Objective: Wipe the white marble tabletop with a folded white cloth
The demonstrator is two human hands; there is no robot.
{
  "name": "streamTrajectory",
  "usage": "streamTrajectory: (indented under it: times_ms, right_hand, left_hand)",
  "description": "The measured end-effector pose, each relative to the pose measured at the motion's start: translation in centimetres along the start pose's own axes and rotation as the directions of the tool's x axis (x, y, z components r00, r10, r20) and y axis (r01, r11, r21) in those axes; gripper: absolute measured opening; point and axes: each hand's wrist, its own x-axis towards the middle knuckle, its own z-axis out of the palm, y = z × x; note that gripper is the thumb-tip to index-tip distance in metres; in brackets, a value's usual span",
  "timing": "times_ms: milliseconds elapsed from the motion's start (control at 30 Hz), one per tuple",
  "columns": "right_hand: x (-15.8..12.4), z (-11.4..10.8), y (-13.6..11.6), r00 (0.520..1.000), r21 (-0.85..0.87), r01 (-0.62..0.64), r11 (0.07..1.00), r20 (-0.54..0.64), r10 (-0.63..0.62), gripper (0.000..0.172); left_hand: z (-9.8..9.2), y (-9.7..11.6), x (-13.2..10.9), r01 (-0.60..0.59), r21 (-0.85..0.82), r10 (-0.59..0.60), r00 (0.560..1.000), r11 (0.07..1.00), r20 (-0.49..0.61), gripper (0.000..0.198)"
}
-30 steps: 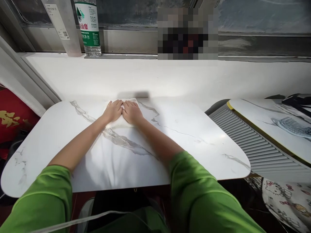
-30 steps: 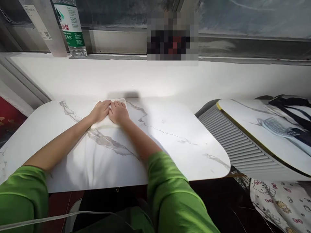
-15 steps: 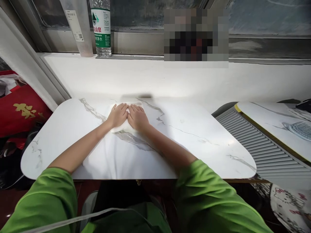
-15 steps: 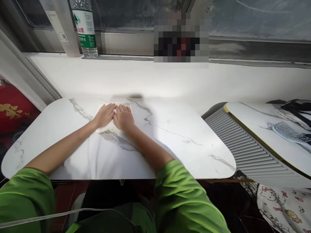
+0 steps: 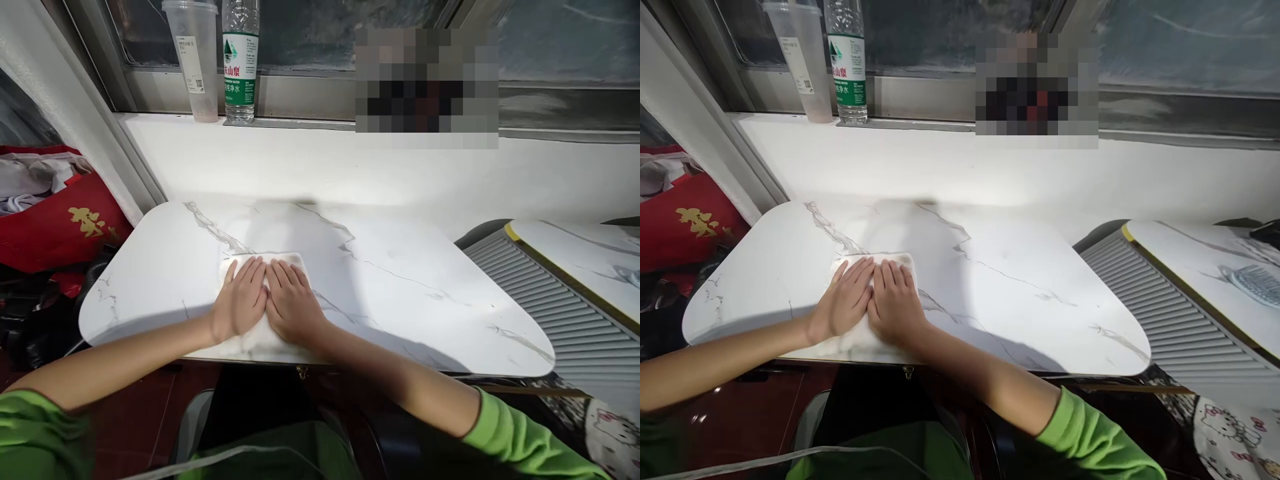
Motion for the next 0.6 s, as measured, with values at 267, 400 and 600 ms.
streamTrajectory:
  times_ms: [267,400,600]
  right_hand:
    - [13.3,3.7,3.8,0.995,0.032,-0.102,0.994,0.020,0.101,0.050]
    - [18.6,5.4,5.5,0.992,0.051,-0.123,0.991,0.007,0.122,0.048]
    - [19.4,5.7,5.9,0.993,0.042,-0.114,0.993,0.002,0.114,0.047]
  left_hand:
    - [0.7,-9.7,11.9,0.032,0.001,-0.033,0.998,0.999,0.048,0.051]
    - [0.6,-13.0,16.6,0.034,0.006,-0.034,0.999,0.999,0.031,0.051]
    - [0.6,-13.4,17.3,0.075,0.010,-0.075,0.995,0.997,0.061,0.052]
